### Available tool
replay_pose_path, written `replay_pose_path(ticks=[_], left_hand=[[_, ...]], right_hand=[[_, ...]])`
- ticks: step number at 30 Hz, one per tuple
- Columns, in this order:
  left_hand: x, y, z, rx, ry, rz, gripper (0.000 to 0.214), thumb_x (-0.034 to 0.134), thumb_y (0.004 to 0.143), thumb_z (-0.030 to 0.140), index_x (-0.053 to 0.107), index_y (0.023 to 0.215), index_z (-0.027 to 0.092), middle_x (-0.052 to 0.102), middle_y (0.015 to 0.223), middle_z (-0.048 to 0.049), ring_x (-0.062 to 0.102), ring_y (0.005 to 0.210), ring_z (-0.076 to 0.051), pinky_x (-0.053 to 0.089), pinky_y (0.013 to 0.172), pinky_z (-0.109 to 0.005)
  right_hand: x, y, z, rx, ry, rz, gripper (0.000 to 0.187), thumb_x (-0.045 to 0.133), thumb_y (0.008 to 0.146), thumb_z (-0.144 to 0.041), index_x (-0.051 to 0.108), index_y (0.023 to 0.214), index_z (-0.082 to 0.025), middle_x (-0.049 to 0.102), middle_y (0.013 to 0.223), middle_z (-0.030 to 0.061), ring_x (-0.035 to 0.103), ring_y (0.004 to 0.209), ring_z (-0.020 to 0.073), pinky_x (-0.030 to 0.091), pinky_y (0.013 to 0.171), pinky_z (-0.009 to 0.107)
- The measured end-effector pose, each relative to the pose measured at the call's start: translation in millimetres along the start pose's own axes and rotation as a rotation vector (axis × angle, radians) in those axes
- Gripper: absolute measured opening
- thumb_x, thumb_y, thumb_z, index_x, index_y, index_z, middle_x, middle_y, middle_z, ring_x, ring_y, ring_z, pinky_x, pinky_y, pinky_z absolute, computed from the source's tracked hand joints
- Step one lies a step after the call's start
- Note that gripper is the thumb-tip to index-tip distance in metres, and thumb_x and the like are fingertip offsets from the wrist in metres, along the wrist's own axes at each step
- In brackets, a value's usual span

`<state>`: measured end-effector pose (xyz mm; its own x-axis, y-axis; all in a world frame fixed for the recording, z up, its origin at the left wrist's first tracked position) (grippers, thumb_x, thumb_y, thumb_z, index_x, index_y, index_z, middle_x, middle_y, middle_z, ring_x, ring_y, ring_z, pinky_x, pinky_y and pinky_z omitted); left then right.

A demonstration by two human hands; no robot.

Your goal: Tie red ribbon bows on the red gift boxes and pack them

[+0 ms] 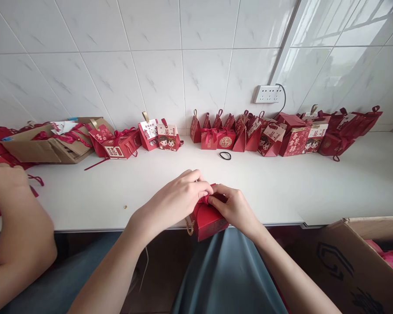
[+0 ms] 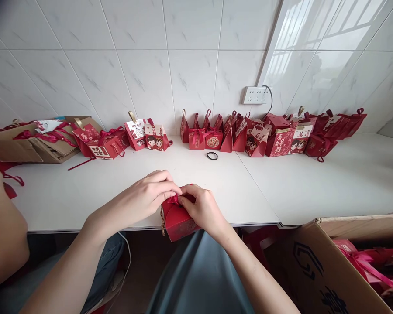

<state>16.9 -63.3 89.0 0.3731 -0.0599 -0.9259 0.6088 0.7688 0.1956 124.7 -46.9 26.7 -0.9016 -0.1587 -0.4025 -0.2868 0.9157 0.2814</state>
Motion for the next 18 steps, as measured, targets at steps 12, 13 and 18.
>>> replay_pose_path(ticks=[12, 13, 18], left_hand=[[28.3, 12.2, -51.2, -0.202, -0.425, 0.082, 0.010, 0.052, 0.083, 0.028, 0.060, 0.081, 0.021, 0.065, 0.088, 0.0000, 0.060, 0.080, -0.015, 0.047, 0.074, -0.028], [31.2, 10.8, -51.6, -0.188, -0.433, 0.087, 0.010, 0.053, 0.083, 0.027, 0.061, 0.081, 0.021, 0.065, 0.090, -0.0003, 0.059, 0.082, -0.015, 0.046, 0.076, -0.028], [32.0, 0.9, -39.3, -0.133, -0.413, 0.119, 0.016, 0.048, 0.085, 0.024, 0.063, 0.083, 0.020, 0.063, 0.092, -0.0029, 0.057, 0.092, -0.017, 0.045, 0.082, -0.029]], right_hand=[[-4.7, -2.2, 12.1, 0.047, 0.309, 0.136, 0.026, 0.063, 0.077, -0.032, 0.039, 0.078, -0.023, 0.068, 0.070, -0.0007, 0.064, 0.067, 0.0160, 0.049, 0.067, 0.030], [-5.9, -3.1, 12.9, 0.046, 0.302, 0.160, 0.026, 0.063, 0.077, -0.032, 0.039, 0.079, -0.023, 0.068, 0.072, 0.0002, 0.064, 0.069, 0.0164, 0.049, 0.066, 0.030], [-11.6, -7.3, 10.2, 0.044, 0.169, 0.255, 0.016, 0.060, 0.077, -0.027, 0.044, 0.077, -0.023, 0.063, 0.075, 0.0005, 0.061, 0.073, 0.0158, 0.049, 0.064, 0.027]])
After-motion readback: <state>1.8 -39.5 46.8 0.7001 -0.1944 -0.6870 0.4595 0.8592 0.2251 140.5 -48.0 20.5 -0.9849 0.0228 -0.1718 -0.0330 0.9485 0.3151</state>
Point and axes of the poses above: each hand's wrist, its own y-axis towards the middle knuckle, its own x-axis out of the palm, z = x × y, the point moved 7 cm from there along y, towards the middle knuckle
